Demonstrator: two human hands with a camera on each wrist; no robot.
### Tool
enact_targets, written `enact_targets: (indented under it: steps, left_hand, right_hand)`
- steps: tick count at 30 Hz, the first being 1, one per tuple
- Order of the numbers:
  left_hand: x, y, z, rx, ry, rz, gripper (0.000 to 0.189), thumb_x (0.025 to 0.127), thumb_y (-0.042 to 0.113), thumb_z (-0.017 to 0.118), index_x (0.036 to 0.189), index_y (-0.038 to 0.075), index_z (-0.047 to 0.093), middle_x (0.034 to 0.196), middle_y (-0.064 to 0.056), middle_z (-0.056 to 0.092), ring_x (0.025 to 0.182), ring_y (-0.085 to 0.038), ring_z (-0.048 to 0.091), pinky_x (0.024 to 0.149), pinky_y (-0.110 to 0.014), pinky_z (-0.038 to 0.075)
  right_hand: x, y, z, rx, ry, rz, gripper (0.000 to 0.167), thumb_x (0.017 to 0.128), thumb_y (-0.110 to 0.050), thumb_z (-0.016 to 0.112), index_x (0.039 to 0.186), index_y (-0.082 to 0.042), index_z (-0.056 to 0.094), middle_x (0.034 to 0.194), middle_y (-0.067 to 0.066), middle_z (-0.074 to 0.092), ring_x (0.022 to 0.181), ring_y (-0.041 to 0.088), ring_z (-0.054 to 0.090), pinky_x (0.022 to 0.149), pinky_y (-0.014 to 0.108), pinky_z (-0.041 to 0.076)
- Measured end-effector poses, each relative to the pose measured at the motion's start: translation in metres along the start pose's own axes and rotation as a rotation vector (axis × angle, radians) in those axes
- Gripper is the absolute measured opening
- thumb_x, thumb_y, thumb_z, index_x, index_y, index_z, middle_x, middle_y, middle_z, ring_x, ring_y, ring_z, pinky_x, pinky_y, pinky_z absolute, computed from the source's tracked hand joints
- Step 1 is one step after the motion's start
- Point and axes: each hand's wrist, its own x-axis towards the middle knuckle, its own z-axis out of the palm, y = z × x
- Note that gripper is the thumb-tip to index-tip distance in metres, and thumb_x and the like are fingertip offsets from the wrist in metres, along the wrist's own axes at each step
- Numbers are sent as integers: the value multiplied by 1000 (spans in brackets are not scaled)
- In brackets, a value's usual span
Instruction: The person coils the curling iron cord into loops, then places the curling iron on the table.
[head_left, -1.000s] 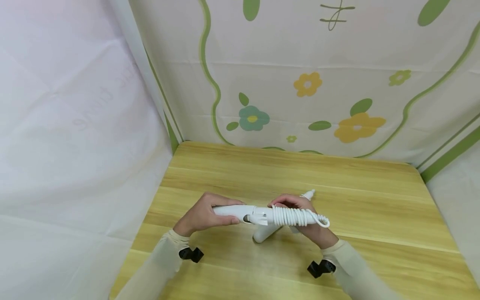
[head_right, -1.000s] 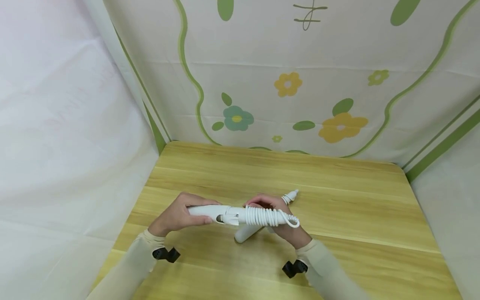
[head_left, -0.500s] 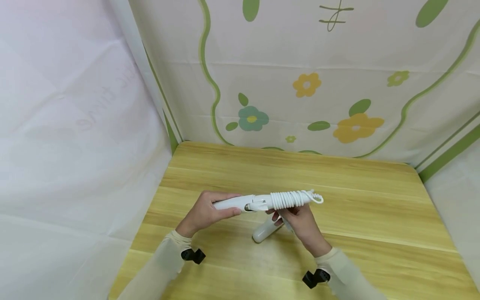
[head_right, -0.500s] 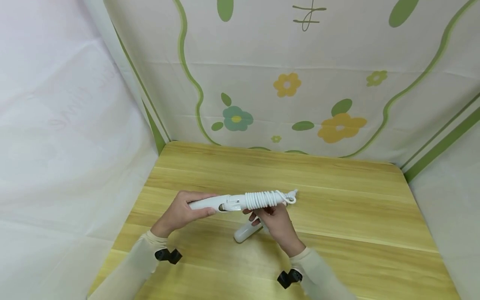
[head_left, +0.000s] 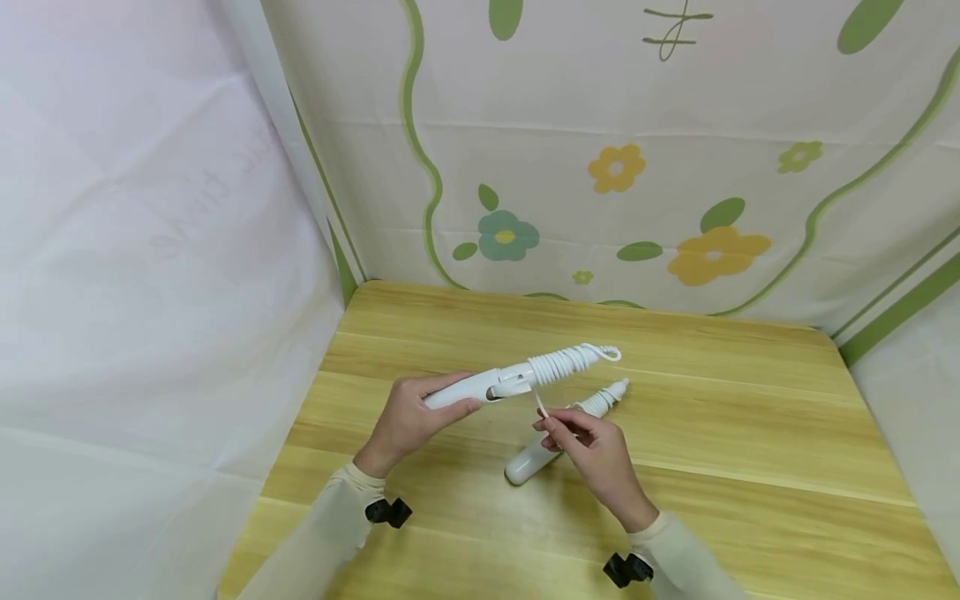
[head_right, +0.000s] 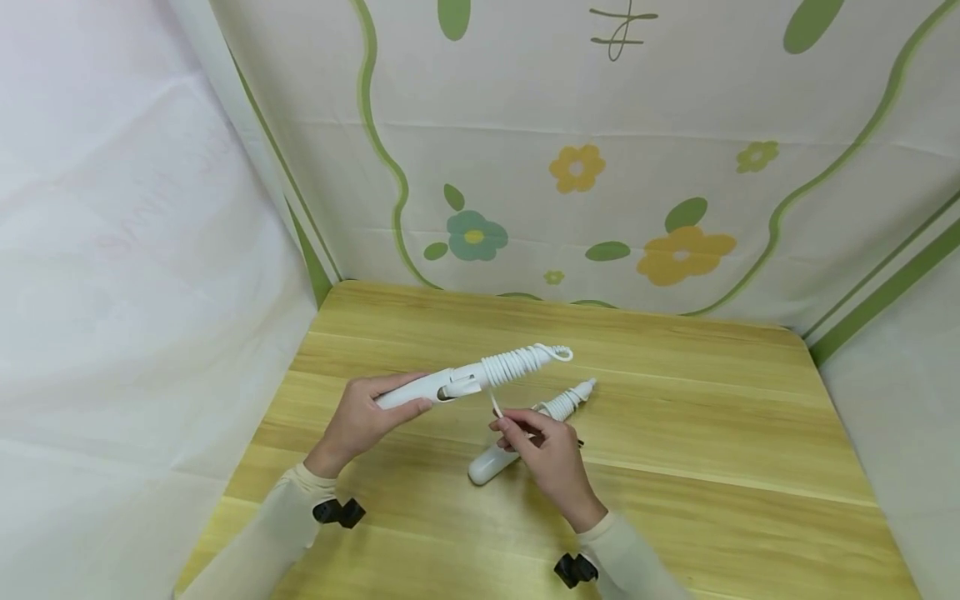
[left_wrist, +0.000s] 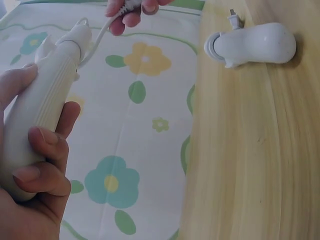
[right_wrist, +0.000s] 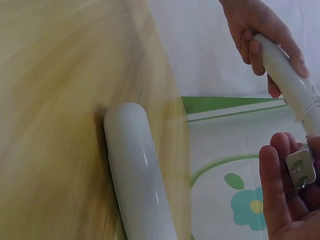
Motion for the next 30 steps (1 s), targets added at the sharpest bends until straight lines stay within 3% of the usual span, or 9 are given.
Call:
enact_targets:
  steps: [6,10,13,16,19,21,24,30]
  left_hand:
    - [-1,0,-3,31,43,1,36,91,23,91,125,14,84,114,-9,84,71,-12,68,57,-28,55]
    - [-2,-2,-3,53,56,8,36,91,24,91,125,15,84,114,-8,84,71,-11,68,58,-28,55]
    - [-2,-4,-2,99,67,7,36,91,28,91,125,18,84,113,-5,84,70,-10,66,57,-27,53]
    - [-3,-6,-1,150,76,4,36,90,31,92,124,22,85,114,-1,84,71,-10,65,58,-27,52]
    - [-5,-8,1,212,63,18,36,90,32,92,124,23,85,114,2,85,73,-7,65,59,-25,51]
    - [-5,-7,3,280,32,63,37,90,34,92,124,22,85,113,2,85,75,-5,66,61,-23,52]
    - [-3,-5,5,396,-29,162,39,91,37,90,126,21,84,111,2,85,75,-3,67,63,-20,52]
    - [-1,3,0,503,-136,299,40,91,38,89,125,17,84,109,-1,85,77,-6,73,64,-19,55]
  right_hand:
    - [-2,0,0,40,-8,65,22,107,-4,69,124,9,72,111,34,77,85,17,80,73,40,67]
    - [-4,2,0,42,-7,111,22,107,-7,69,124,8,70,111,30,79,86,19,80,73,45,67]
    - [-5,1,-1,-7,4,92,21,106,-7,71,122,6,70,107,26,80,84,16,79,70,45,67]
    - [-3,-2,-4,-140,25,1,18,104,-7,74,118,3,72,97,19,81,77,8,75,63,38,65]
    - [2,-10,-11,-359,17,-154,15,99,-6,80,113,-3,76,87,6,80,68,1,70,58,27,61]
    - [7,-17,-17,-501,-16,-271,16,96,-7,83,110,-8,77,84,-1,78,66,-4,67,57,22,58]
    - [16,-31,-28,-630,-86,-400,19,94,-6,84,111,-12,79,83,-9,75,67,-7,63,59,18,55]
    - [38,-53,-44,-661,-262,-404,16,99,-10,81,113,-14,76,87,-12,73,72,-6,59,61,19,53]
